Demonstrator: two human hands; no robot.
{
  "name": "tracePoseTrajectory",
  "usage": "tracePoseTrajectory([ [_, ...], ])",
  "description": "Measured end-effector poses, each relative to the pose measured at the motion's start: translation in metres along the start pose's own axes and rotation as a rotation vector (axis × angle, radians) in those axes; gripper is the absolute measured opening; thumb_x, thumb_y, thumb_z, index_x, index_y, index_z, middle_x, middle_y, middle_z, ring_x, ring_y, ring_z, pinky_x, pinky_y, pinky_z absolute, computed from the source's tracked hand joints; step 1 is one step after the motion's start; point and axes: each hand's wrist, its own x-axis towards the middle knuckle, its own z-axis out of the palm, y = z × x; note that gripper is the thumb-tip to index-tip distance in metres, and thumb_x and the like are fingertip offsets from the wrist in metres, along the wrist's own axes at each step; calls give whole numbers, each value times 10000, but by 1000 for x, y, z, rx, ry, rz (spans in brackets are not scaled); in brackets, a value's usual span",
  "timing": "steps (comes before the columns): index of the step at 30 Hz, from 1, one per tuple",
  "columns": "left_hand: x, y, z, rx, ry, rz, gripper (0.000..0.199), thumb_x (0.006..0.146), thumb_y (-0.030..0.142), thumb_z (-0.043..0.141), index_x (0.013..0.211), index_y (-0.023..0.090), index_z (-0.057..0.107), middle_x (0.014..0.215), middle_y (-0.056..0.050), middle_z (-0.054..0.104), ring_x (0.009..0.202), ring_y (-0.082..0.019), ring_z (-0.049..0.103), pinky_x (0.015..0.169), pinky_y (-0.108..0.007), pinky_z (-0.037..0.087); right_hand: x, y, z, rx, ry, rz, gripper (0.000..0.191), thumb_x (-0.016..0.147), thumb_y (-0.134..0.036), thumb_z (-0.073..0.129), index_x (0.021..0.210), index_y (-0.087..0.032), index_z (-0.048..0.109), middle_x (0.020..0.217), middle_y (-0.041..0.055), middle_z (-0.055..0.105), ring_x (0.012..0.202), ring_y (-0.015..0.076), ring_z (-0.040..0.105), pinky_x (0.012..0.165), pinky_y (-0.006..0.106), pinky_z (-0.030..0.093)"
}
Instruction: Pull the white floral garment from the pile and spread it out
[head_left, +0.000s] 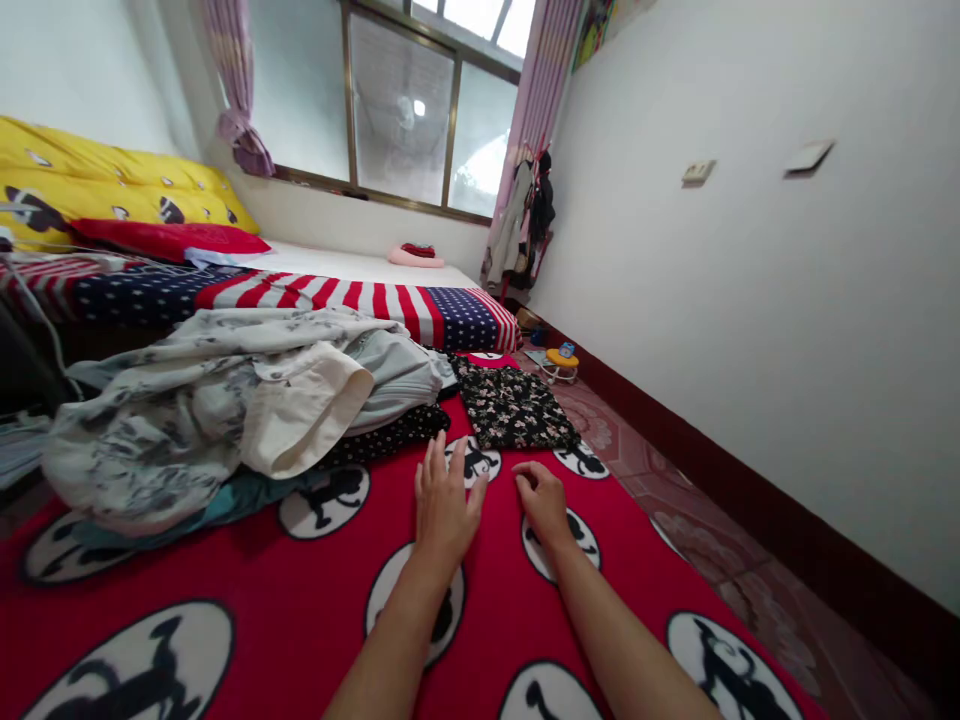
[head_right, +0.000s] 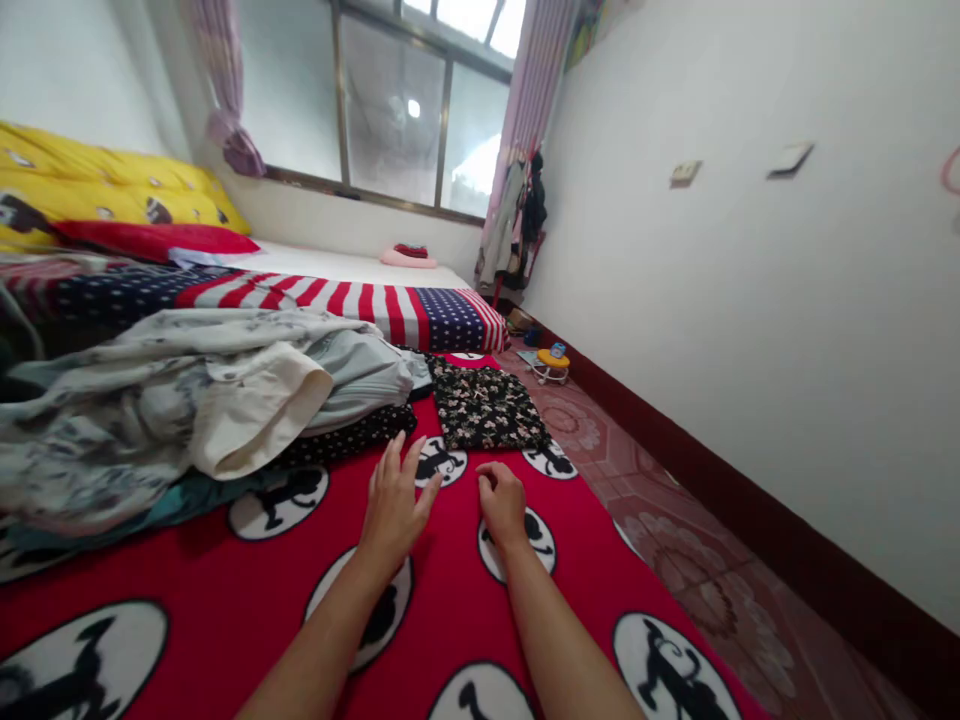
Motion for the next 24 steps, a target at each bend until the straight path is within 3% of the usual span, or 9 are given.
tracePoseTrajectory([
  [3,-15,-21,24,163,-150,-59,492,885,271,547,1362,158,501,1493,-183,406,1404,-332,334,1135,-532,295,-2,-1,0,-36,-11,-12,226,821,-222,458,850,-201,681,860,58,725,813,210,665,760,318,494],
  [8,-20,-27,27,224,-210,-25,411,869,290,565,1271,213,607,1462,-131,468,1399,-323,350,1168,-514,244,2,-9,-1,-144,-54,-92,192,833,-188,488,863,-208,677,880,50,710,837,213,642,768,322,461],
  [13,-17,-27,28,228,-216,-28,411,876,298,548,1274,217,608,1467,-115,465,1397,-320,351,1163,-514,254,45,-19,16,-258,-60,-217,195,829,-187,555,974,-218,682,1102,74,662,1091,250,543,968,383,360],
  [17,-17,-30,31,231,-224,-28,416,874,301,546,1278,224,606,1471,-109,463,1397,-320,351,1161,-521,256,75,-20,42,-357,-44,-237,466,795,-333,673,1236,-203,598,1361,139,522,1222,319,441,1021,455,306],
  [20,-17,-31,32,231,-232,-33,417,874,303,546,1280,226,604,1476,-103,458,1402,-318,344,1160,-524,259,77,-21,53,-437,-73,-262,367,820,-383,653,1134,-192,641,1230,146,592,1120,314,492,934,431,361],
  [24,-17,-30,32,233,-218,-36,406,871,293,552,1266,221,615,1475,-107,460,1404,-317,340,1166,-516,252,69,-22,54,-434,-114,-324,145,850,-308,606,930,-199,657,960,93,641,948,254,541,828,354,392],
])
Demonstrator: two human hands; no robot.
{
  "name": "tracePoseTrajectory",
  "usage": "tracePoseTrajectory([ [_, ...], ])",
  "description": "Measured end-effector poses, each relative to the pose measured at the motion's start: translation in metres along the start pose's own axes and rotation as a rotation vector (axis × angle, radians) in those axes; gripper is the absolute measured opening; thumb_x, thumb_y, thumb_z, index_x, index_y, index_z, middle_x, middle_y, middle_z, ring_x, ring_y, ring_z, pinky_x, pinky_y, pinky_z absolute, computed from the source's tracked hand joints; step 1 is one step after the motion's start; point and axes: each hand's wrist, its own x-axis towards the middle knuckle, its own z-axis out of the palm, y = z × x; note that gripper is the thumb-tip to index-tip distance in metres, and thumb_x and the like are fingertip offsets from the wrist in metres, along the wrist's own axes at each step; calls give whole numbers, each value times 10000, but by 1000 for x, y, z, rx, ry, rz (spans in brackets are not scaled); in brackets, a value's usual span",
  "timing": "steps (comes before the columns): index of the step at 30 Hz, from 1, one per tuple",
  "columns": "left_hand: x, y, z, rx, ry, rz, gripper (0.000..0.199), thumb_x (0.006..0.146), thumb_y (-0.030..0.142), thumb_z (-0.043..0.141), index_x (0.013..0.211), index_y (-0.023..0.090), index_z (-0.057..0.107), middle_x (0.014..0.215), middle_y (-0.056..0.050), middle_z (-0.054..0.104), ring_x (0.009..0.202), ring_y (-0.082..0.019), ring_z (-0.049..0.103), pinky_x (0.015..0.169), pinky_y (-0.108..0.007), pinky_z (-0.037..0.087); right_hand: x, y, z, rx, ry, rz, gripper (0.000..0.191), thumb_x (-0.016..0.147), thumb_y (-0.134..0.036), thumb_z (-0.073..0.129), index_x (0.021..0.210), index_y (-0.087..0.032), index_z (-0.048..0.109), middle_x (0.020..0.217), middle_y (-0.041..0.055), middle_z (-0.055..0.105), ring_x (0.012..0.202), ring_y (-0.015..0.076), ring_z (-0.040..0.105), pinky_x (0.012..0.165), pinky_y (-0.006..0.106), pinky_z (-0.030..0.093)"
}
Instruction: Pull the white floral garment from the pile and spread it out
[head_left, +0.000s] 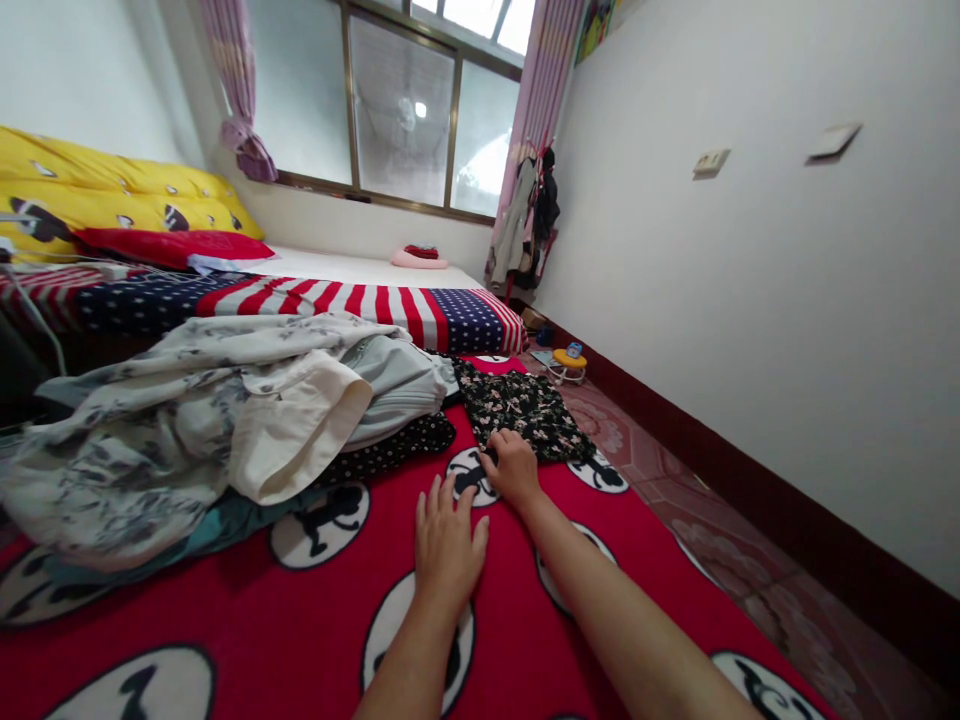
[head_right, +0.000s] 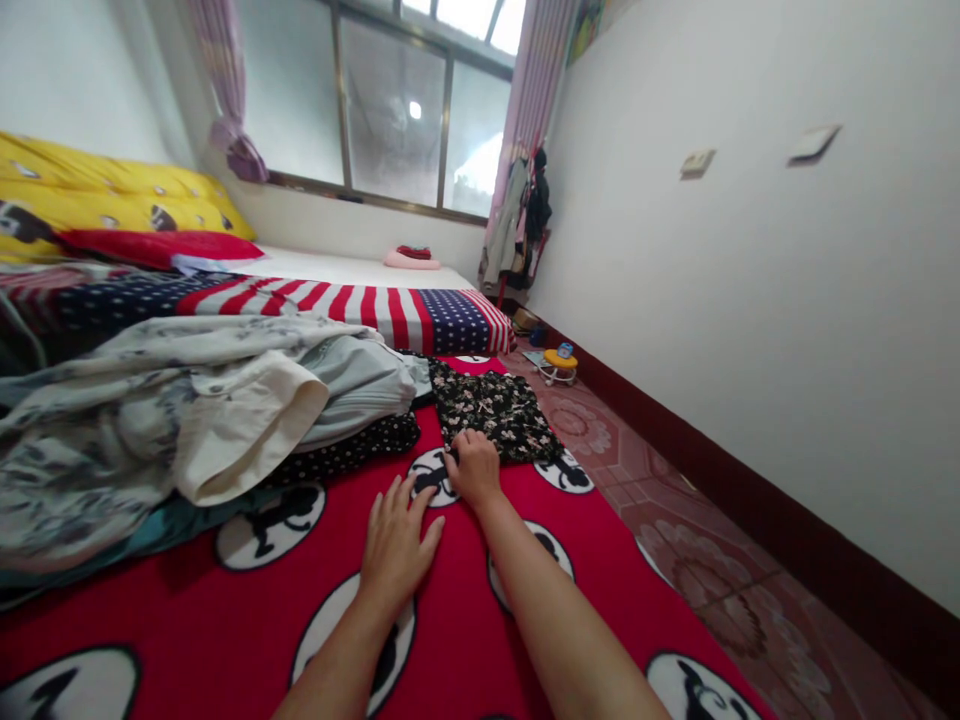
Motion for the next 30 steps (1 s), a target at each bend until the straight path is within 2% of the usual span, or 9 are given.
tracePoseTrajectory([
  [6,0,1,-1,5,11,3,409,872,293,553,1271,224,611,1463,-107,474,1394,-311,357,1163,-514,255,2,0,-1,50,0,-103,286,843,-326,632,1110,-227,657,1233,88,610,1140,272,502,921,387,370],
  [9,0,1,-2,-1,15,6,406,872,295,553,1267,225,615,1456,-107,482,1393,-308,359,1164,-508,257,1,-1,-3,102,-25,-178,136,883,-320,600,911,-241,707,1107,39,674,1056,211,557,910,334,388],
  [11,0,1,-2,1,14,7,404,872,293,551,1265,226,617,1453,-109,485,1389,-310,366,1160,-510,263,-2,-3,-6,123,-3,-178,191,919,-314,549,847,-228,704,1043,47,683,1013,200,570,913,329,390],
  [16,0,-1,-1,19,21,18,401,878,293,544,1266,225,615,1447,-115,490,1379,-312,376,1143,-519,286,-12,-6,-9,160,64,-101,187,921,-311,546,863,-231,705,935,41,691,931,182,599,858,287,430],
  [18,-1,-1,-1,19,22,27,402,877,294,549,1267,225,614,1448,-112,490,1380,-315,375,1144,-520,286,-14,0,-9,168,102,-57,201,935,-306,514,925,-234,701,972,41,694,959,173,604,882,277,431],
  [22,-1,-1,-2,2,26,25,387,876,284,552,1252,229,626,1450,-106,488,1380,-313,376,1153,-511,275,-13,28,-10,86,196,210,366,948,-344,454,1244,-185,598,1341,151,556,1266,271,465,1066,461,309],
  [25,-1,0,-2,-14,32,10,383,874,279,552,1247,234,626,1453,-100,485,1381,-307,374,1158,-508,266,-12,46,-9,-8,140,438,495,908,-459,514,1287,-146,581,1398,240,493,1332,371,392,1064,609,240],
  [27,-1,0,-2,-28,29,0,381,873,279,552,1245,241,626,1449,-89,490,1384,-304,371,1159,-507,265,-12,50,-7,-43,125,456,579,898,-501,523,1329,-116,551,1451,278,419,1386,410,305,1059,661,191],
  [30,1,0,-2,-50,15,-9,374,865,279,561,1231,245,634,1442,-82,498,1390,-301,361,1165,-504,254,-11,46,-6,-106,3,315,584,931,-486,480,1425,-176,464,1554,201,293,1457,355,190,1101,622,167],
])
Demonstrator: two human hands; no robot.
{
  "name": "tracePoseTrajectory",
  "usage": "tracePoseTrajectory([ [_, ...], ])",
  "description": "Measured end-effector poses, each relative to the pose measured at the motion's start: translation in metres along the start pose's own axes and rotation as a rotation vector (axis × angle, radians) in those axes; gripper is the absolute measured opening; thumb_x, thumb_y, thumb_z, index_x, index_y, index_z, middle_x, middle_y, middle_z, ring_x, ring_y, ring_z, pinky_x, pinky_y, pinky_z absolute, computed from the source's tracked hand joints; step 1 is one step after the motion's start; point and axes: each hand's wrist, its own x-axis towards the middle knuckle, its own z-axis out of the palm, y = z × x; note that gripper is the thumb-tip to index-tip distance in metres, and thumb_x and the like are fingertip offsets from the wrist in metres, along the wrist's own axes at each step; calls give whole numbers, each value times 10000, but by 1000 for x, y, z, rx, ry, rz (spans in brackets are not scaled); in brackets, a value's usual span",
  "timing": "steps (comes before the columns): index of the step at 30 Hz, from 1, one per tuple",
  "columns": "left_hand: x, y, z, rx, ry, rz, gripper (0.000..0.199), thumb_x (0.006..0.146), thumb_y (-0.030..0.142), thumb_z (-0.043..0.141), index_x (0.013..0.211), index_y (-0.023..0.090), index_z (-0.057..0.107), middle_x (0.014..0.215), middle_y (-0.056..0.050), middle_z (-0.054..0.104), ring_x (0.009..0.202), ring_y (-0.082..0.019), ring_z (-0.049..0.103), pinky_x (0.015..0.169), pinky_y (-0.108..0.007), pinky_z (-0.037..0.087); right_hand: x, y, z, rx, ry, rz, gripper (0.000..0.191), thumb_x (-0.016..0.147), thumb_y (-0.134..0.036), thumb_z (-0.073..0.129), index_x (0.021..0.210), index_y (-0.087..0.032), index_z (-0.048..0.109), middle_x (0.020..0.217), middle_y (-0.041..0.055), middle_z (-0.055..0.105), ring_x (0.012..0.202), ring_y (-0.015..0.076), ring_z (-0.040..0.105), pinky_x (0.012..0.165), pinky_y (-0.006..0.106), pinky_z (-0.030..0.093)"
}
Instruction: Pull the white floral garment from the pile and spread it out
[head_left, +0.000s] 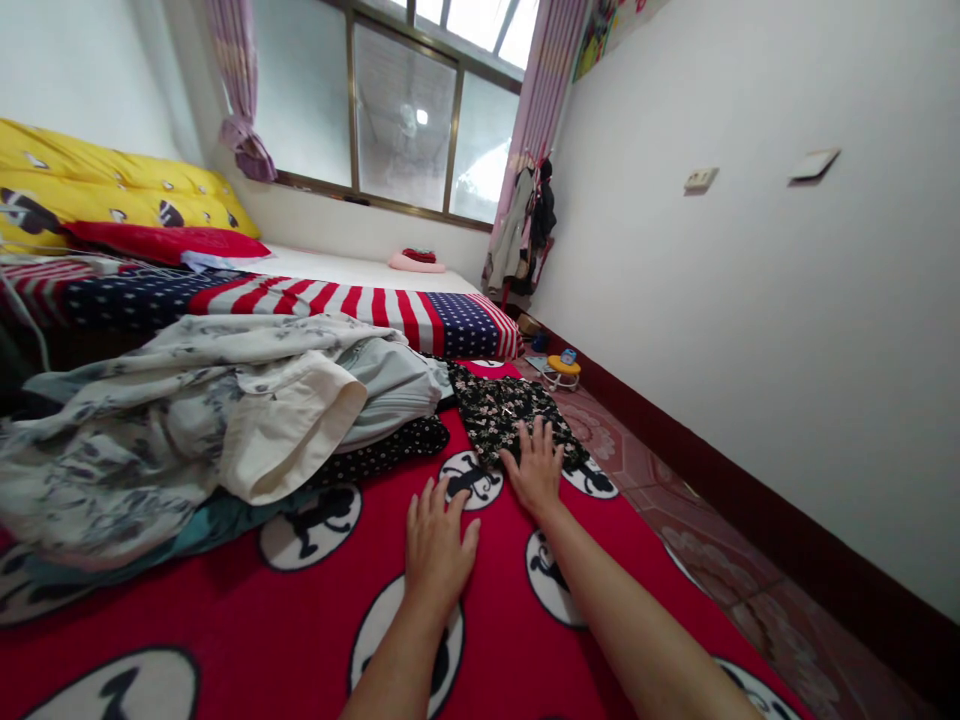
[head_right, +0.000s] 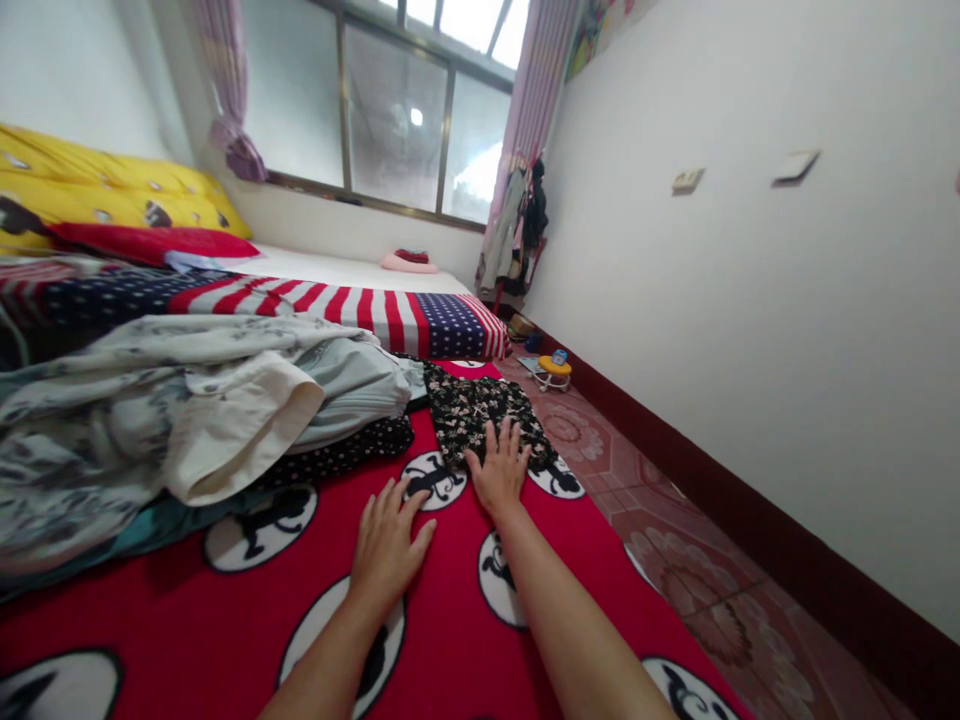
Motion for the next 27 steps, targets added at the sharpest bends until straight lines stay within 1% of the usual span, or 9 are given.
tracePoseTrajectory([
  [3,0,0,0,-32,-5,-7,378,853,277,576,1226,244,635,1451,-77,488,1393,-298,354,1170,-508,244,-3,-10,-3,-46,-164,-74,535,948,-458,466,1423,-211,475,1556,170,306,1447,343,243,1103,616,192],
  [6,1,0,0,-147,29,-25,373,816,232,613,1187,232,651,1425,-83,515,1383,-301,368,1170,-520,238,-19,-29,-6,-48,-133,-40,533,943,-378,482,1423,-144,470,1557,224,261,1449,392,206,1075,673,177],
  [8,4,-1,0,-310,110,-65,378,791,173,618,1164,224,652,1355,-87,575,1330,-291,441,1156,-511,276,-39,-45,-6,8,-127,-151,517,934,-303,481,1430,-160,459,1568,193,256,1463,361,187,1096,640,188],
  [12,11,-8,0,-508,285,-167,376,836,123,513,1199,185,590,1227,-102,636,1142,-222,601,1026,-395,464,-79,-72,-8,198,-258,-398,458,935,-230,431,1385,-246,511,1518,92,406,1429,266,315,1128,542,242],
  [15,13,-14,0,-540,367,-198,361,854,99,453,1197,151,554,1184,-121,630,1050,-182,645,932,-315,526,-86,-76,-11,293,-259,-358,400,913,-258,477,1296,-233,591,1474,90,470,1389,265,385,1125,521,269],
  [18,11,-15,-5,-533,452,-205,384,851,87,444,1218,157,530,1216,-134,601,1122,-205,611,981,-358,503,-82,-72,-13,392,-231,-335,338,898,-272,503,1197,-223,652,1416,90,536,1354,258,436,1111,495,309],
  [20,9,-14,-15,-476,520,-191,433,837,84,472,1261,165,505,1310,-148,545,1255,-243,518,1075,-425,423,-80,-70,-12,435,-207,-326,316,890,-269,511,1160,-220,669,1395,91,556,1340,258,454,1107,491,320],
  [23,12,-23,-43,-213,617,-106,557,819,110,545,1361,164,429,1469,-163,406,1401,-297,333,1157,-512,279,-80,-69,-9,449,-190,-333,311,874,-260,525,1141,-205,674,1376,98,572,1329,269,465,1109,491,322],
  [27,21,-68,-94,203,599,-1,795,768,197,673,1473,183,308,1580,-165,229,1471,-352,143,1177,-588,133,-81,-70,-7,424,-188,-344,315,875,-256,510,1137,-186,669,1373,104,572,1321,282,470,1109,496,323],
])
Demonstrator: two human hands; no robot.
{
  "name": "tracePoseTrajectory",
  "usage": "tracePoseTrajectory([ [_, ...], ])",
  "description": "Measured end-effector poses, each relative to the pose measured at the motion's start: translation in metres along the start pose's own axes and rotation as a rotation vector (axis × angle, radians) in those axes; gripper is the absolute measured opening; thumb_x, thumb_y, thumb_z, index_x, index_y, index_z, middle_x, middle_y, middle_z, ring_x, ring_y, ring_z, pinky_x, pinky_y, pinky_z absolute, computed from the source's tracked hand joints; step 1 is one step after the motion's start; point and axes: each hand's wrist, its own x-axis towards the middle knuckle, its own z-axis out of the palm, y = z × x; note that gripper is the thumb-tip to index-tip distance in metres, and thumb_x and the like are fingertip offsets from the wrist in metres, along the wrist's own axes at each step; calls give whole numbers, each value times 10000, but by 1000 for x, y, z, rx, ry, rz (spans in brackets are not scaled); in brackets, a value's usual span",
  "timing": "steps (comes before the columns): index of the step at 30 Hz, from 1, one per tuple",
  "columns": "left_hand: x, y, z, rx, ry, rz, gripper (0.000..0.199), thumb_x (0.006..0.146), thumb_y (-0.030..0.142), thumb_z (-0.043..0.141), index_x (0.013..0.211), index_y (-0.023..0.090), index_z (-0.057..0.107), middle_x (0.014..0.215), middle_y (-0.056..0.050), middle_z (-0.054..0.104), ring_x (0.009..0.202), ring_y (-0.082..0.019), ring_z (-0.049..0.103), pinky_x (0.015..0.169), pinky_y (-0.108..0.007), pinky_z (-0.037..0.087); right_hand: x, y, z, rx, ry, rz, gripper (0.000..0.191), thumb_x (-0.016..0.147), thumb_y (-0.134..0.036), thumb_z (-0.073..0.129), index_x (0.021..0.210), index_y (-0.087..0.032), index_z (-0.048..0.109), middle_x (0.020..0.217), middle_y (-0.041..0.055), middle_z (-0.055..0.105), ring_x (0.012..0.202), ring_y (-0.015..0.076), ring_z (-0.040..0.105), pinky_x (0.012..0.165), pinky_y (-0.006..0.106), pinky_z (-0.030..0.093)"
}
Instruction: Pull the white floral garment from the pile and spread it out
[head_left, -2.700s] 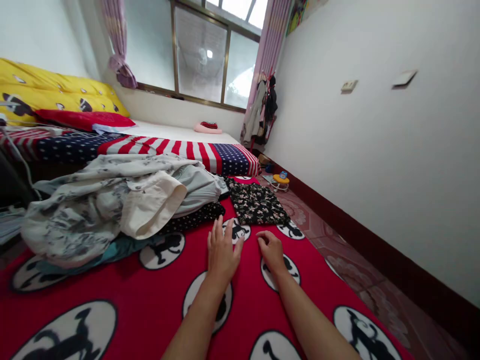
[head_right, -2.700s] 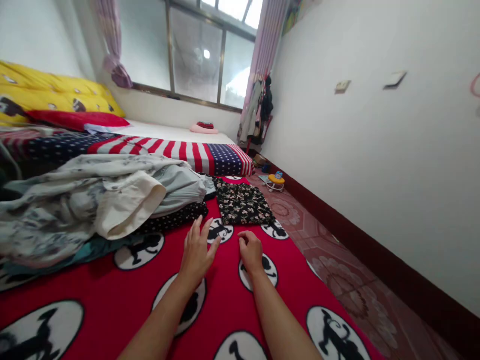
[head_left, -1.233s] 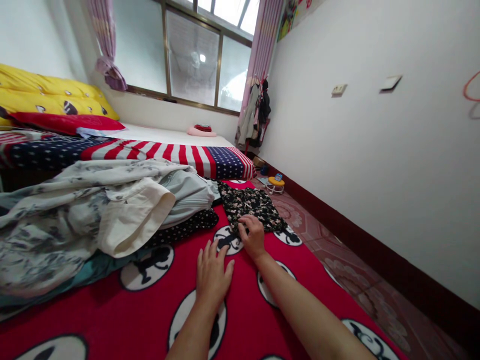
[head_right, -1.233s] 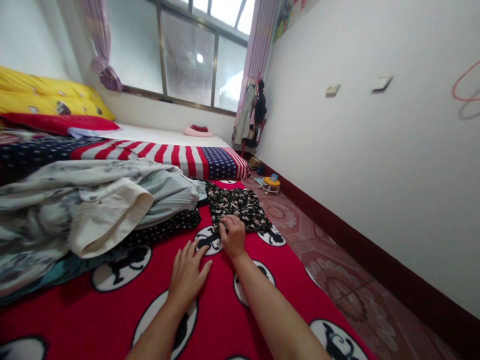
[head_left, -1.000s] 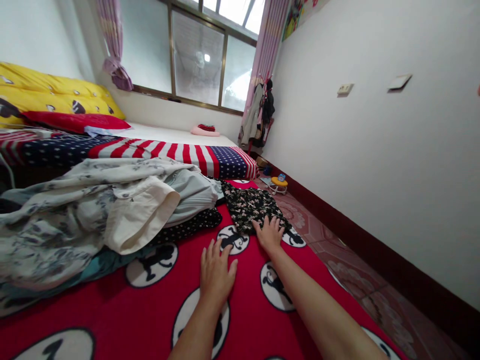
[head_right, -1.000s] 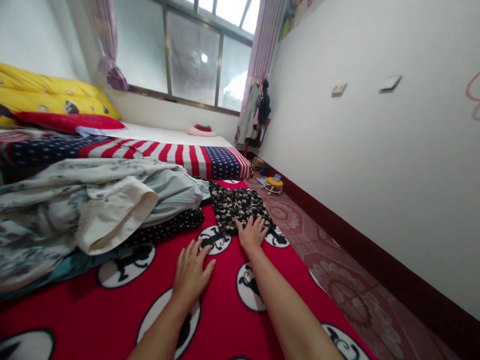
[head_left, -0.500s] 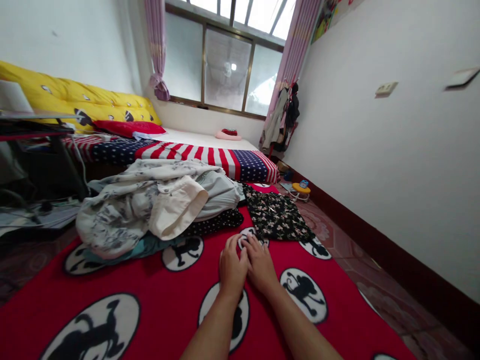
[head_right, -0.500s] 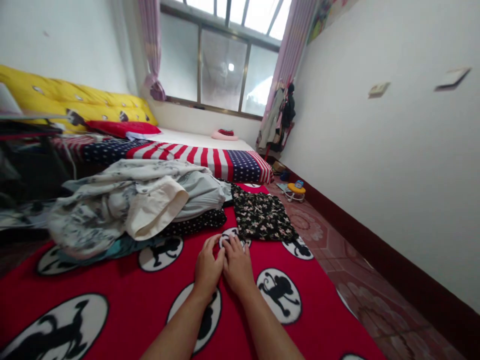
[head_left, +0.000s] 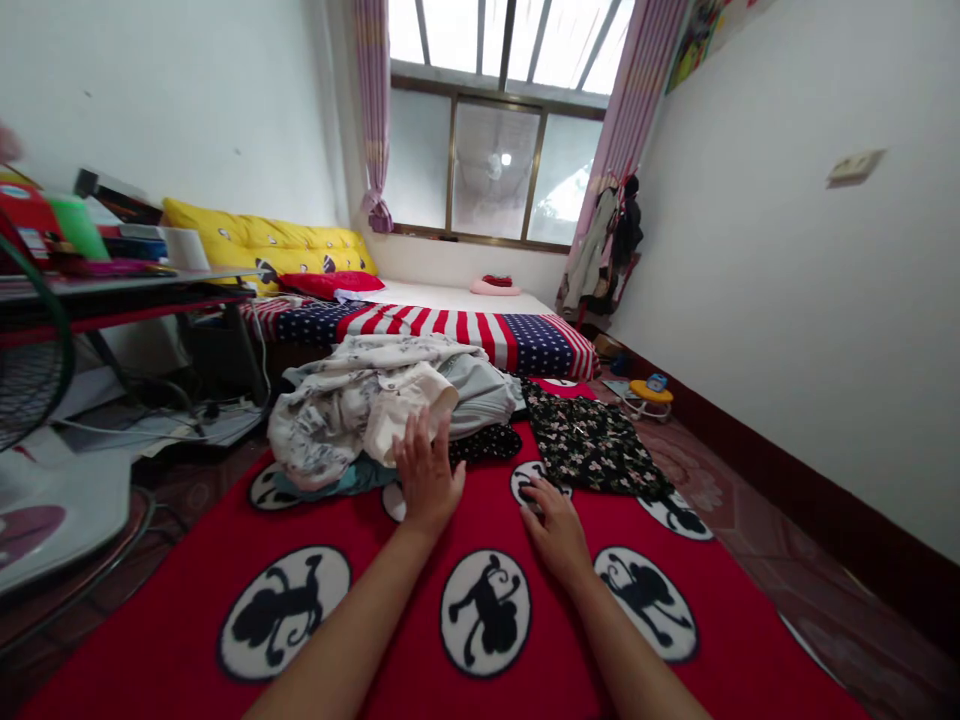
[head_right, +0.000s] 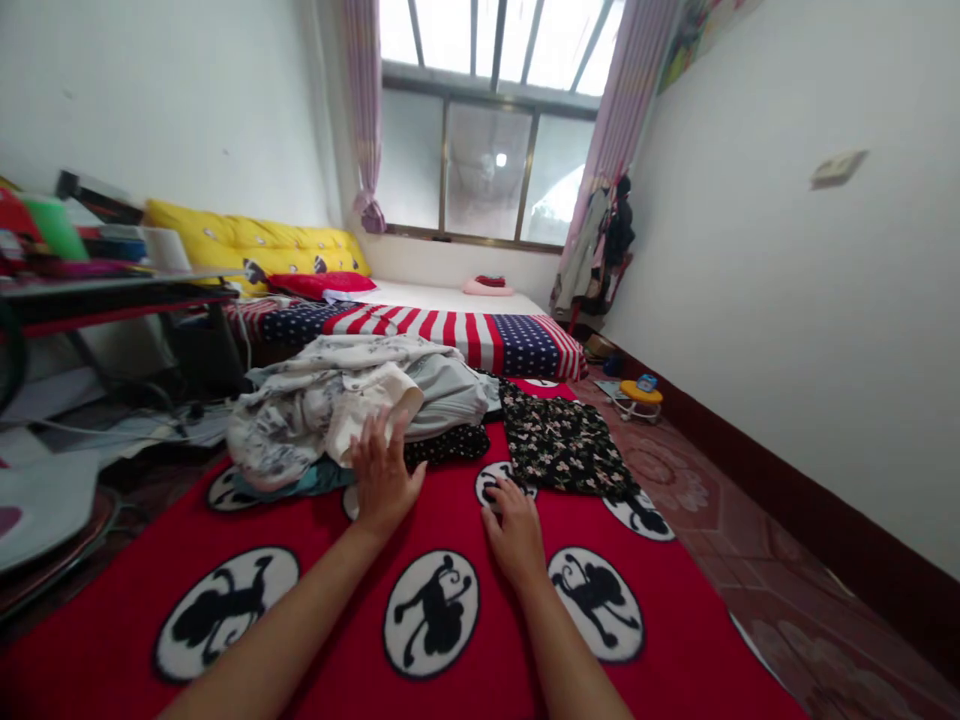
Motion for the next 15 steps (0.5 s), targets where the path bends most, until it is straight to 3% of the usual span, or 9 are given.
tracePoseTrajectory([
  [3,22,-49,-18,130,-93,11,849,759,203,670,1507,182,269,1587,-174,206,1437,-388,219,1132,-582,250,1,-1,1,-32,-2,6,327,876,-246,496,1145,-164,662,1369,119,571,1320,295,467,1107,506,318],
  [6,39,-84,-35,130,-183,-31,659,792,137,562,1436,136,421,1479,-175,418,1307,-366,426,1049,-500,399,1,-1,3,-46,8,-6,328,870,-237,497,1141,-156,663,1359,128,577,1308,298,476,1096,498,329],
  [8,48,-94,-46,108,-218,-26,487,821,107,486,1298,139,580,1356,-145,558,1220,-327,516,1022,-453,434,2,-1,4,-43,21,-19,326,864,-235,500,1133,-161,668,1349,129,586,1297,297,487,1087,489,341],
  [11,54,-82,-62,64,-247,-9,381,883,124,400,1153,149,667,1215,-130,658,1119,-289,595,974,-421,467,1,-2,4,-1,51,-28,329,849,-238,503,1112,-158,683,1331,142,599,1284,309,498,1083,490,342],
  [13,44,-56,-72,22,-284,32,356,910,155,391,1133,161,669,1128,-119,694,1054,-267,629,924,-392,489,1,-3,4,102,95,-18,311,823,-273,539,1058,-158,707,1294,152,623,1256,329,518,1080,496,339],
  [15,19,-20,-83,-32,-354,109,309,901,159,430,1077,198,682,1016,-80,719,964,-231,658,852,-335,506,1,-3,1,279,167,30,288,786,-340,596,978,-173,731,1189,146,681,1163,335,583,1040,482,383],
])
